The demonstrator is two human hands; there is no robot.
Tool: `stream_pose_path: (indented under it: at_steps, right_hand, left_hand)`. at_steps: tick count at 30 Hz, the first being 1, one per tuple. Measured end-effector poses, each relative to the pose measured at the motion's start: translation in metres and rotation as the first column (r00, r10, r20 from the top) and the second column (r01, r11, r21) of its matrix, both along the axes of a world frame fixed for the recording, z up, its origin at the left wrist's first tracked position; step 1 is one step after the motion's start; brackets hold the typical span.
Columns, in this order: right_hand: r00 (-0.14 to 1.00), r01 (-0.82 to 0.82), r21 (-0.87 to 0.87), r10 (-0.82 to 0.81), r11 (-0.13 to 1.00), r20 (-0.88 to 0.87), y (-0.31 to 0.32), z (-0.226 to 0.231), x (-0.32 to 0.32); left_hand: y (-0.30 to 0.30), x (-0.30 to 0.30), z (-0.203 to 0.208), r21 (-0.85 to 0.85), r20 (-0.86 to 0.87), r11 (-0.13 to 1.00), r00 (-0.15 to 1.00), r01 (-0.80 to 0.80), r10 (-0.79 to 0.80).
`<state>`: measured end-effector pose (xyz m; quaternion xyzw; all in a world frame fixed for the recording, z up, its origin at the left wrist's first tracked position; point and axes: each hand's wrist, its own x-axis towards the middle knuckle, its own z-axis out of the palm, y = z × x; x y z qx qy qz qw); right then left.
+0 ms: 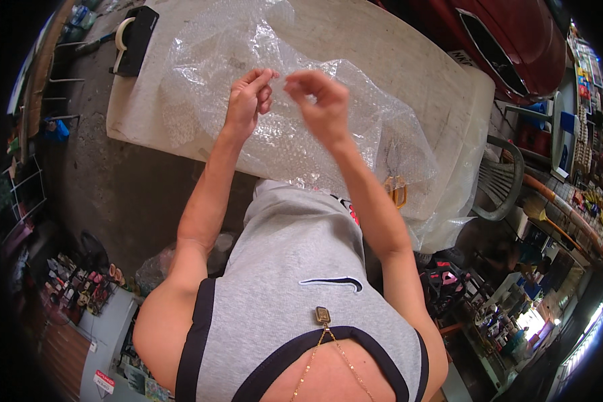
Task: The person tears bubble wrap by hand, then uses scissors to cut a sheet to size. They place a framed picture on the bubble wrap, trim the wrap around the frame, and prepare tape. The person handles the frame and bubble wrap throughout the process.
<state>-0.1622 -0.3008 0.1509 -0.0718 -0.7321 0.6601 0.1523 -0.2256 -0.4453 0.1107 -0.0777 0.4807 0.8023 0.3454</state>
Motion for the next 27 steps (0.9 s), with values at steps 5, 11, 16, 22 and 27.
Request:
stream_pose_path:
  at_steps: [5, 11, 16, 22, 27]
  right_hand:
    - [0.954, 0.270, 0.553, -0.142, 0.788, -0.263, -0.042, -0.017, 0.014]
    - [0.994, 0.083, 0.614, -0.023, 0.785, -0.104, -0.038, -0.024, 0.016]
    - [0.991, -0.005, 0.327, 0.048, 0.945, -0.123, -0.041, -0.012, 0.029]
    - [0.986, 0.125, 0.613, -0.167, 0.780, 0.011, -0.023, -0.028, 0.037]
    - [0.948, 0.208, 0.789, -0.317, 0.578, -0.018, -0.015, -0.051, 0.036]
  left_hand:
    - [0.014, 0.014, -0.008, 0.030, 0.177, 0.983, 0.968, -0.183, 0.175]
    - [0.023, 0.023, -0.010, 0.031, 0.243, 0.972, 0.945, -0.231, 0.217]
    - [0.012, 0.005, -0.013, -0.078, 0.174, 0.976, 0.961, -0.203, 0.214]
    - [0.000, -0.002, -0.005, -0.098, 0.160, 0.994, 0.984, -0.057, 0.073]
    - [-0.002, 0.000, 0.006, -0.083, 0.157, 0.996, 0.987, -0.020, 0.033]
